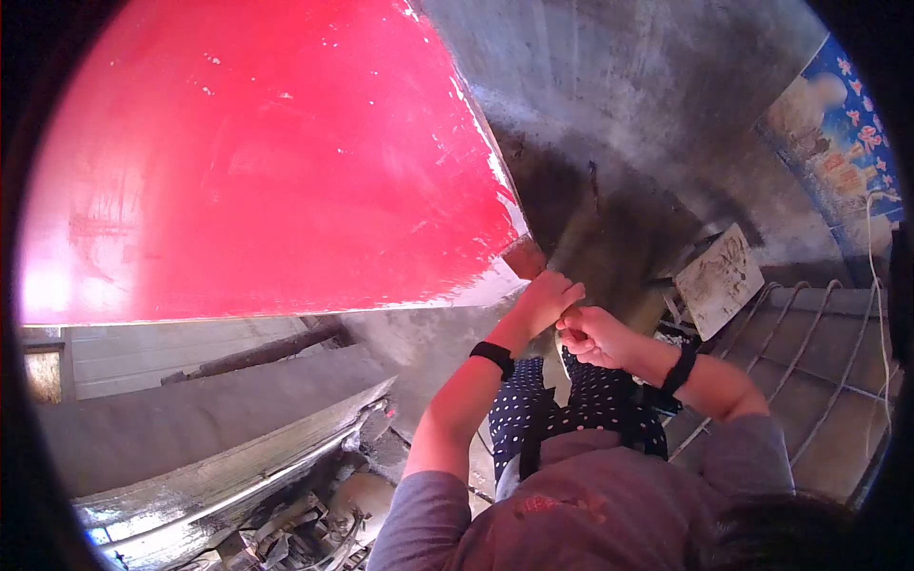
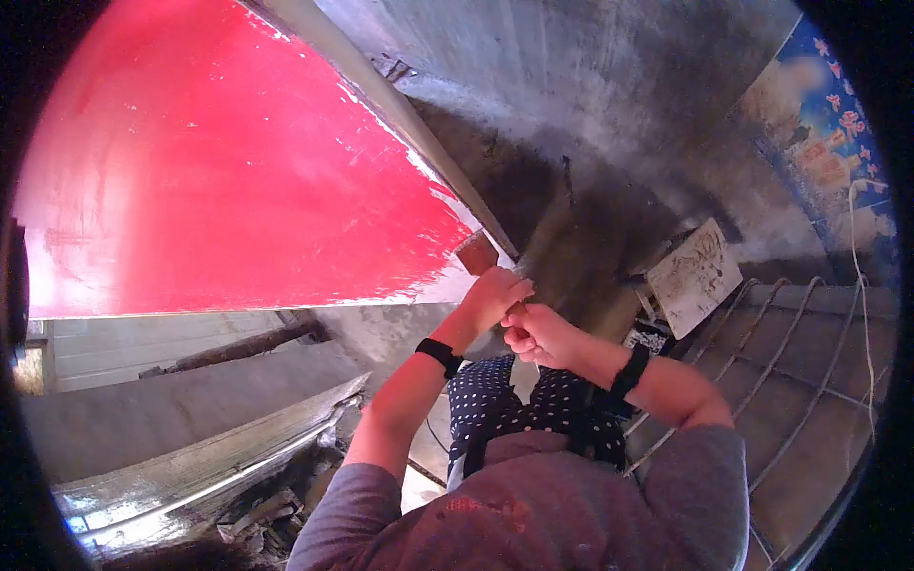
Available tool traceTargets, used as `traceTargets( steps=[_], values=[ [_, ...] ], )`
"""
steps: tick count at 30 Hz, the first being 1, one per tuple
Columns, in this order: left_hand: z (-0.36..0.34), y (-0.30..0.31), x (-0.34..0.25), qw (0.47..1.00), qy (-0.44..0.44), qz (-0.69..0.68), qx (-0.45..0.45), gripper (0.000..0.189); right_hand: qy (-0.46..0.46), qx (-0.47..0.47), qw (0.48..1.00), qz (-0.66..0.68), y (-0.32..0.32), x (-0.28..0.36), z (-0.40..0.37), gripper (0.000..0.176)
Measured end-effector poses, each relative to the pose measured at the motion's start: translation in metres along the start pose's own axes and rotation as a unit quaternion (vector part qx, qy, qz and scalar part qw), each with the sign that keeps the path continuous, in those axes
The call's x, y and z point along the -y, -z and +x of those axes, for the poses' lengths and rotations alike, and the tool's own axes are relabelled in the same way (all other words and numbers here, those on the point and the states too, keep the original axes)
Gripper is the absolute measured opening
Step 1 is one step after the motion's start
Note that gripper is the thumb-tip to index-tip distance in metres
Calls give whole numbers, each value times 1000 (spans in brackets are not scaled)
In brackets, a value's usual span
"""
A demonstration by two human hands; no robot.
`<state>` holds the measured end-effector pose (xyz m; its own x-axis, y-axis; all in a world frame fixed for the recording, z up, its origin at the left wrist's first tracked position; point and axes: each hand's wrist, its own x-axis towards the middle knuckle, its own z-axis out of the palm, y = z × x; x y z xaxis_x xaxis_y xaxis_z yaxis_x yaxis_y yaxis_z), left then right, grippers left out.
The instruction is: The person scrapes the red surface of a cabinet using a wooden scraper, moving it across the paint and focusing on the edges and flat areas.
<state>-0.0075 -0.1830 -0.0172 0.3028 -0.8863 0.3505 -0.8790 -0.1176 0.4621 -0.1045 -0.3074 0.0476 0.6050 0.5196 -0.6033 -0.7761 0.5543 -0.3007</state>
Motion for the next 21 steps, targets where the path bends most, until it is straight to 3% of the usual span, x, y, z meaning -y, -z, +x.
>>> traceTargets(
  steps=[4, 7, 17, 21],
  values=[
    [0, 7, 3, 998, 16, -56, -12, 21, -19, -38, 999, 7, -21, 7, 0, 10],
    [-1, 17, -4, 998, 51, -46, -13, 19, -10, -10, 1000, -5, -25, 12, -5, 10],
    [-7, 19, 17, 996, 44, -81, 6, 19, -28, -13, 997, 65, -23, 12, 24, 11],
    [-16, 4, 37, 986, 113, -117, 45, 15, -36, 6, 990, 135, 1, 22, 62, 12]
  ],
)
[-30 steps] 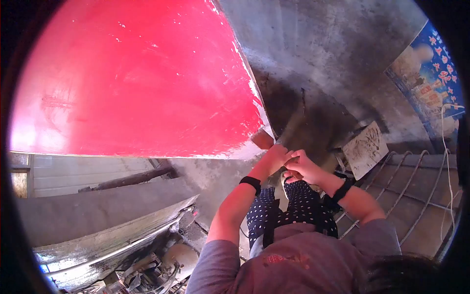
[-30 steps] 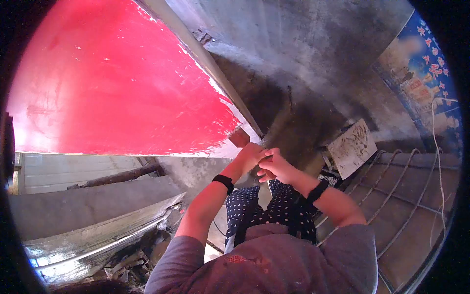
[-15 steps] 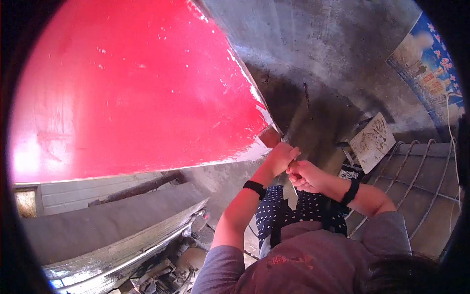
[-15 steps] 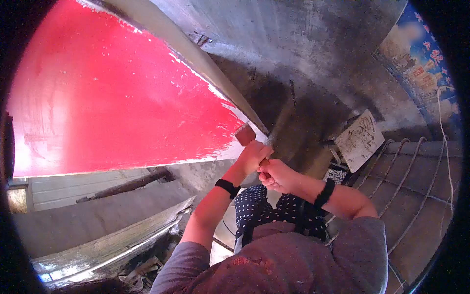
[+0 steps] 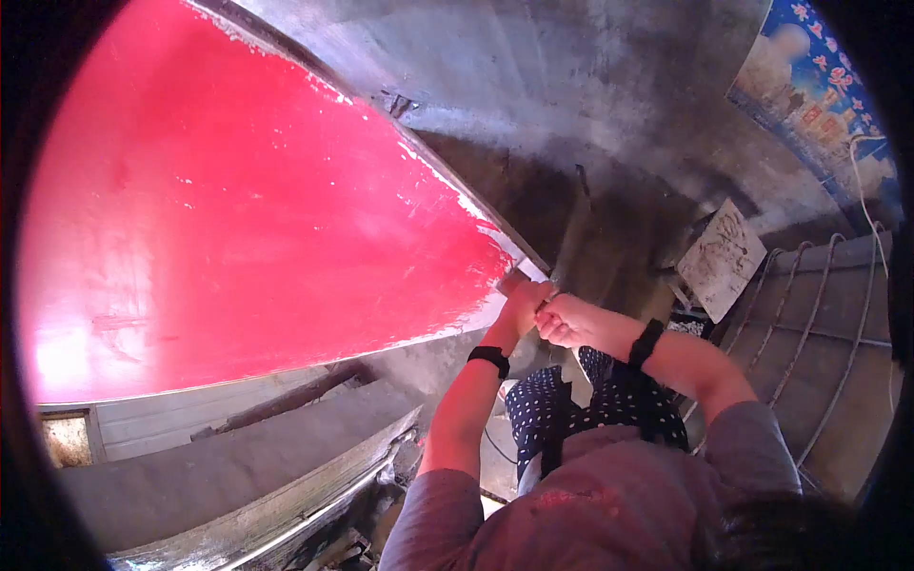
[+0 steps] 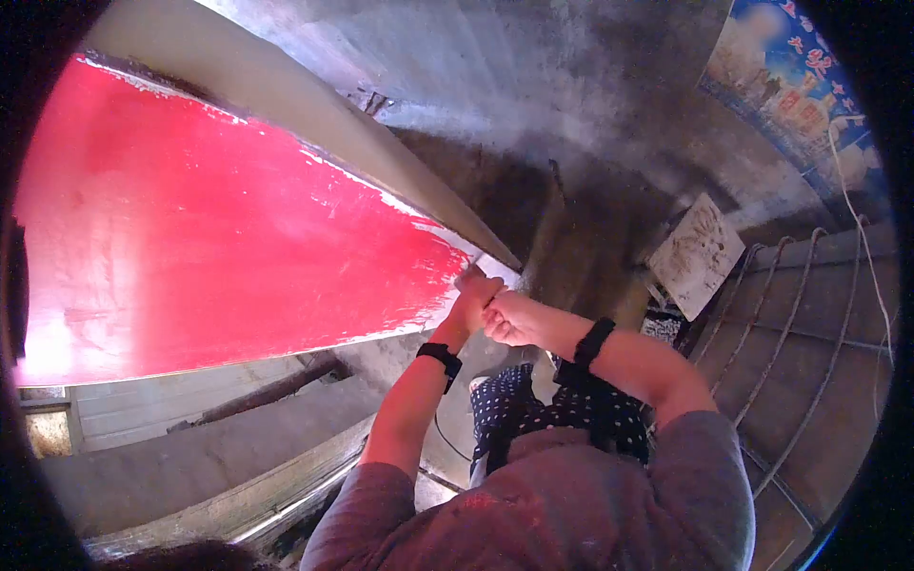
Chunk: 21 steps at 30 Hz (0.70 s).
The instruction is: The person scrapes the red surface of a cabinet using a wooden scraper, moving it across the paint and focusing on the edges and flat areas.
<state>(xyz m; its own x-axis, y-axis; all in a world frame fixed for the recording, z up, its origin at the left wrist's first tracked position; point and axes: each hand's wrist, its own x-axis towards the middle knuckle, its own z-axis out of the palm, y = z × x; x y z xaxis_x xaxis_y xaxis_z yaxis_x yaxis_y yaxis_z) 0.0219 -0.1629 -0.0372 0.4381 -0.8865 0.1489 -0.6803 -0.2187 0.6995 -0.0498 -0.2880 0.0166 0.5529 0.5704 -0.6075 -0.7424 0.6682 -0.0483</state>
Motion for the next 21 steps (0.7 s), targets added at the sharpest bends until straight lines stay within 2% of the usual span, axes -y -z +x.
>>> traceTargets(
  steps=[2, 4, 5, 6, 8, 11, 12, 13, 14, 15, 17, 20, 21],
  values=[
    [1, -1, -1, 1000, 17, -3, 3, 14, 1, -15, 999, 31, 2, -5, 3, 10],
    [-2, 1, -12, 998, 16, 11, 56, 13, 17, -24, 999, -16, -2, -18, -15, 11],
    [-2, 1, -20, 998, -49, 41, -7, 14, 29, -13, 998, -61, -7, -23, -31, 12],
    [-1, 5, -30, 998, -47, 40, -8, 14, 39, -1, 994, -106, -15, -25, -47, 13],
    [-1, 14, -47, 994, -79, 64, -43, 24, 15, 5, 994, -112, -24, -24, -62, 14],
    [-3, 9, -35, 992, -99, 48, -67, 22, 14, 15, 990, -136, -22, -24, -54, 11],
    [-5, 5, -30, 992, -96, 51, -71, 22, 16, -18, 991, -128, -17, -27, -46, 12],
    [-7, 0, -22, 997, -68, 20, -34, 20, 21, -50, 991, -119, -12, -29, -36, 14],
    [-10, -5, -15, 999, -40, -14, 4, 17, 19, -49, 991, -122, -3, -27, -23, 14],
    [-13, -12, -9, 999, -35, -16, 2, 17, 22, -43, 995, -85, 9, -27, -9, 14],
    [-14, -19, 1, 997, 48, 54, 40, 21, 36, -11, 999, -15, 29, -36, 11, 13],
    [-14, -13, -2, 998, 19, 36, 49, 15, 41, -51, 996, -66, 5, -37, -7, 14],
    [-10, -5, -11, 998, 18, 40, 48, 15, 50, -18, 994, -92, -5, -38, -24, 15]
  ],
)
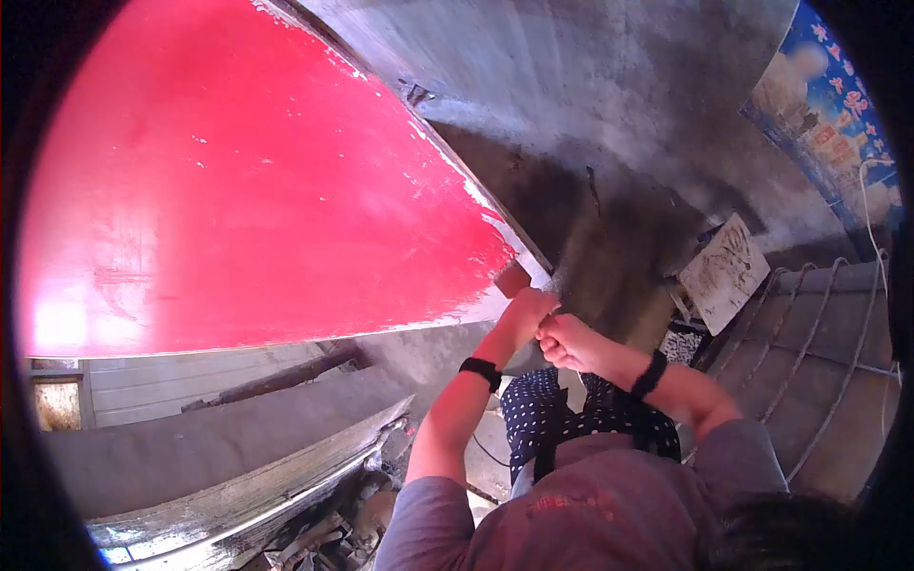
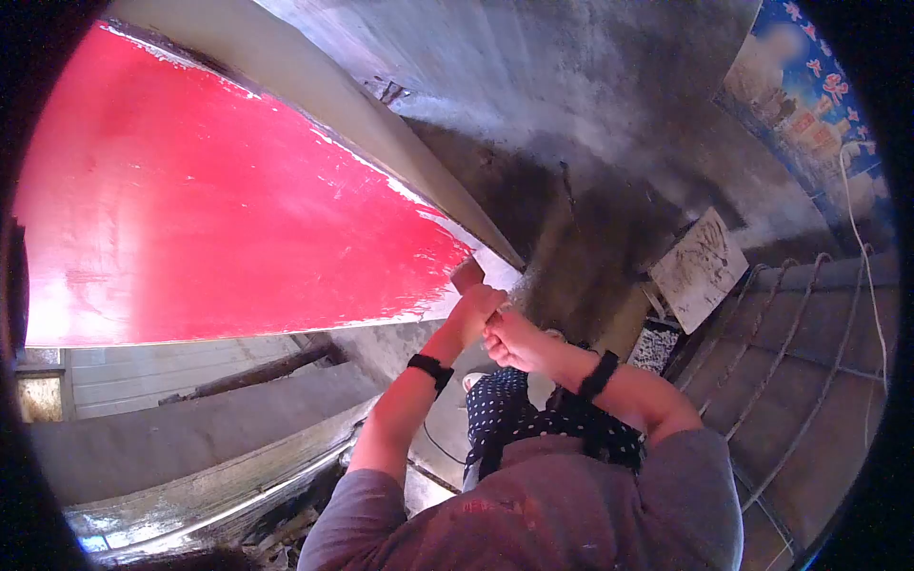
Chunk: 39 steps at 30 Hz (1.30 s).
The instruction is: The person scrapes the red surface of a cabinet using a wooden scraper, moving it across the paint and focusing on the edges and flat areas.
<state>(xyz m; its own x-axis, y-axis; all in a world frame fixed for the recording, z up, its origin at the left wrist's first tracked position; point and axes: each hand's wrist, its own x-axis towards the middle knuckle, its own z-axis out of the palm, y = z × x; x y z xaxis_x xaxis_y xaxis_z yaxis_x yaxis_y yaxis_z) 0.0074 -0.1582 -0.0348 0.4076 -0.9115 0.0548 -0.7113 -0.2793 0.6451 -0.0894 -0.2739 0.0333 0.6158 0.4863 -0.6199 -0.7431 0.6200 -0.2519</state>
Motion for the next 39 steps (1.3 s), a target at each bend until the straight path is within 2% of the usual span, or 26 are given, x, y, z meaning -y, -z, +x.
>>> traceTargets(
  steps=[2, 6, 8, 9, 11, 13, 15, 17, 18, 20, 23, 24, 26, 30, 32, 35, 37, 39],
  values=[
    [-2, 15, -26, 989, -96, 38, -107, 19, -15, -6, 1000, -10, -13, 6, -21, 16],
    [-5, 5, -11, 989, -79, 15, -125, 24, -32, -27, 998, -41, -4, 6, -2, 15],
    [-8, -4, 2, 1000, -3, 7, -6, 13, -44, -47, 997, -50, 14, -3, 25, 14],
    [-13, -15, 8, 1000, 5, 3, -17, 13, -37, -48, 996, -59, 24, -11, 36, 13],
    [-15, -27, 23, 997, 23, 62, 34, 12, -33, -46, 995, -81, 29, -10, 39, 13],
    [-10, -10, 2, 999, 34, 30, 9, 11, -27, -44, 998, -38, 17, -5, 22, 9],
    [-9, 2, -17, 999, 44, -3, -11, 11, -12, -39, 998, -55, 3, -1, -3, 8],
    [-8, 7, -22, 996, -28, 3, -85, 21, -15, -28, 997, -68, -4, 5, -13, 7],
    [-8, 7, -19, 996, -26, 6, -89, 21, -16, -25, 997, -72, -2, 5, -7, 7],
    [-13, -5, -7, 997, 36, 55, -42, 20, -35, -43, 998, -4, 15, 0, 19, 8],
    [-16, -29, 21, 997, 70, 15, -15, 19, -51, -44, 998, 8, 30, -1, 42, 11],
    [-14, -27, 16, 997, 70, 14, -18, 19, -51, -45, 998, 6, 25, 1, 37, 11],
    [-12, -21, 7, 994, 28, 44, -99, 14, -23, -21, 999, -11, 17, 2, 23, 11],
    [-12, 5, -16, 996, 48, -21, -75, 13, -40, -15, 999, -32, -2, 8, -3, 9],
    [-13, 0, -11, 995, 63, 76, -32, 10, -49, -27, 998, -14, 18, 6, 26, 8],
    [-21, -43, 40, 991, 95, 89, -30, 11, -59, -14, 998, 29, 54, -6, 79, 9],
    [-28, -49, 43, 989, 103, 94, -52, 12, -80, -53, 990, 107, 60, -11, 96, 10],
    [-29, -36, 29, 975, 194, 107, 11, 20, -92, -40, 986, 132, 59, -14, 91, 11]
  ],
)
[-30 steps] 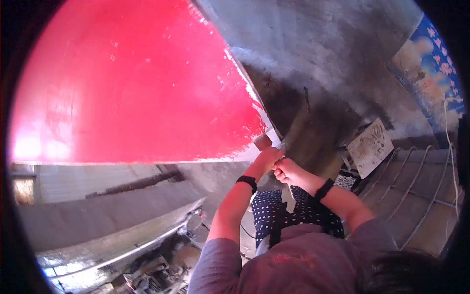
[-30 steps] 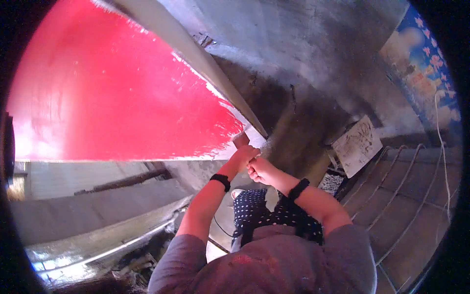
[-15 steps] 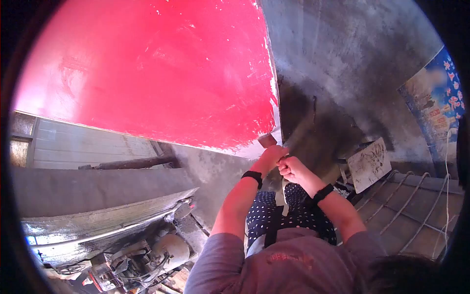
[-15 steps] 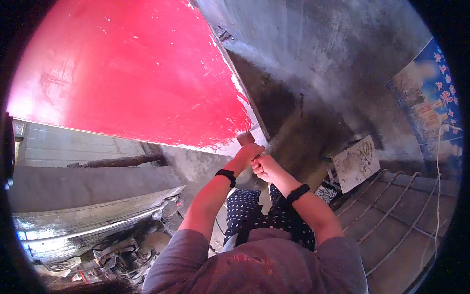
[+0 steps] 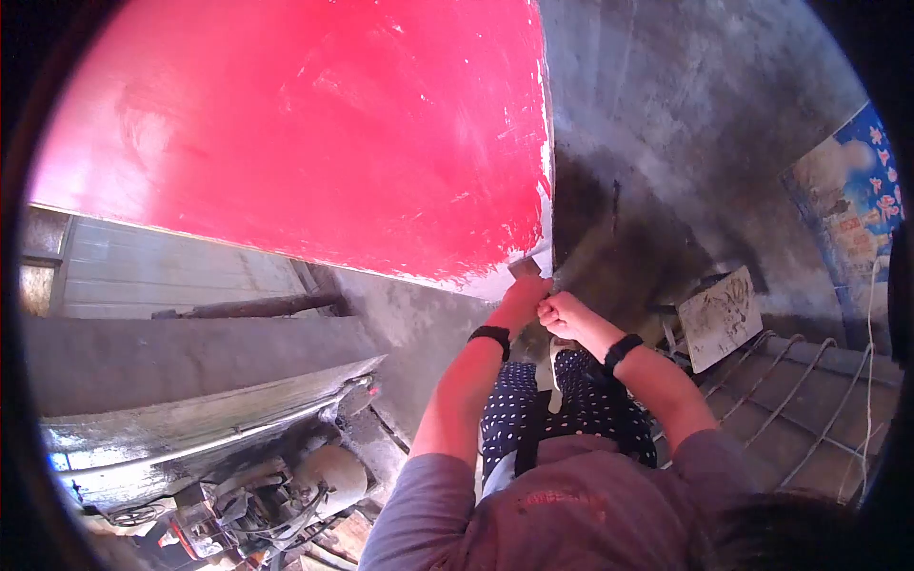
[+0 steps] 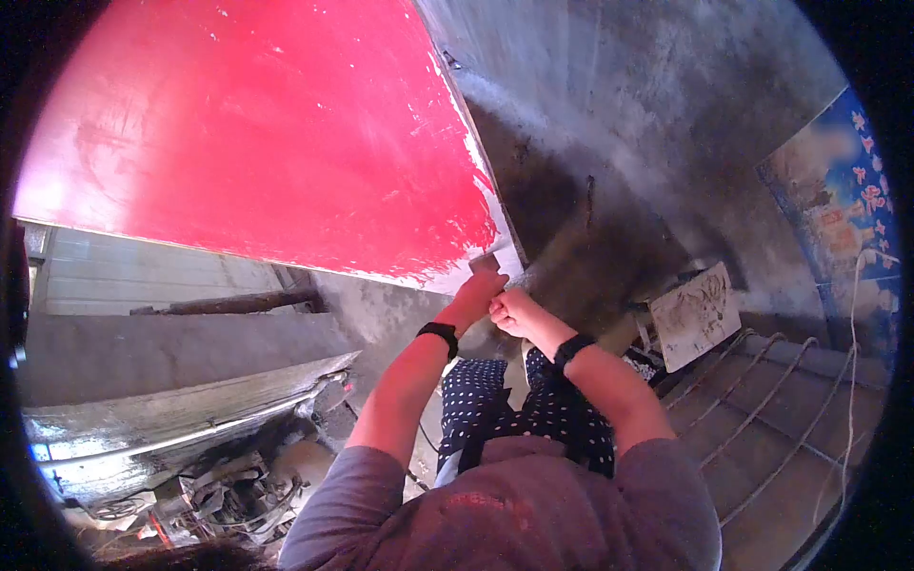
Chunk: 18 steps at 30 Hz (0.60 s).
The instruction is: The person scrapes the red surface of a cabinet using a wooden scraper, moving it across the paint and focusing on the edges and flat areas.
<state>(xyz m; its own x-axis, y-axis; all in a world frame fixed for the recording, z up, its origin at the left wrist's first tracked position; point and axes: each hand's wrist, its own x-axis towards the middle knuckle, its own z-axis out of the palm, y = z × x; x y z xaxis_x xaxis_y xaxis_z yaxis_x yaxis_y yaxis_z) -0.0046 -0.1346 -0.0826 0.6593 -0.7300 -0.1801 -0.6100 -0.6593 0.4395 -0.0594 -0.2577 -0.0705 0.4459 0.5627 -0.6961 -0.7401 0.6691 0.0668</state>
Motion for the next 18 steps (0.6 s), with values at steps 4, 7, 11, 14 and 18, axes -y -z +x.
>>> traceTargets(
  steps=[4, 7, 11, 14, 18],
  values=[
    [-23, 37, -30, 994, -61, -78, -45, 21, 3, 26, 985, -171, -46, -3, -76, 12],
    [-23, 57, -42, 975, -124, -111, -150, 20, 13, 49, 985, -163, -54, -2, -91, 12],
    [-14, 8, -2, 996, -76, -9, -54, 19, 28, 6, 993, -110, -24, -3, -35, 10],
    [-12, -2, 18, 992, -77, 101, -26, 17, 29, -3, 994, -106, -12, -18, 2, 11],
    [-20, 15, -2, 993, -53, 50, -89, 18, 25, -11, 997, -75, -36, -10, -39, 11]
  ],
)
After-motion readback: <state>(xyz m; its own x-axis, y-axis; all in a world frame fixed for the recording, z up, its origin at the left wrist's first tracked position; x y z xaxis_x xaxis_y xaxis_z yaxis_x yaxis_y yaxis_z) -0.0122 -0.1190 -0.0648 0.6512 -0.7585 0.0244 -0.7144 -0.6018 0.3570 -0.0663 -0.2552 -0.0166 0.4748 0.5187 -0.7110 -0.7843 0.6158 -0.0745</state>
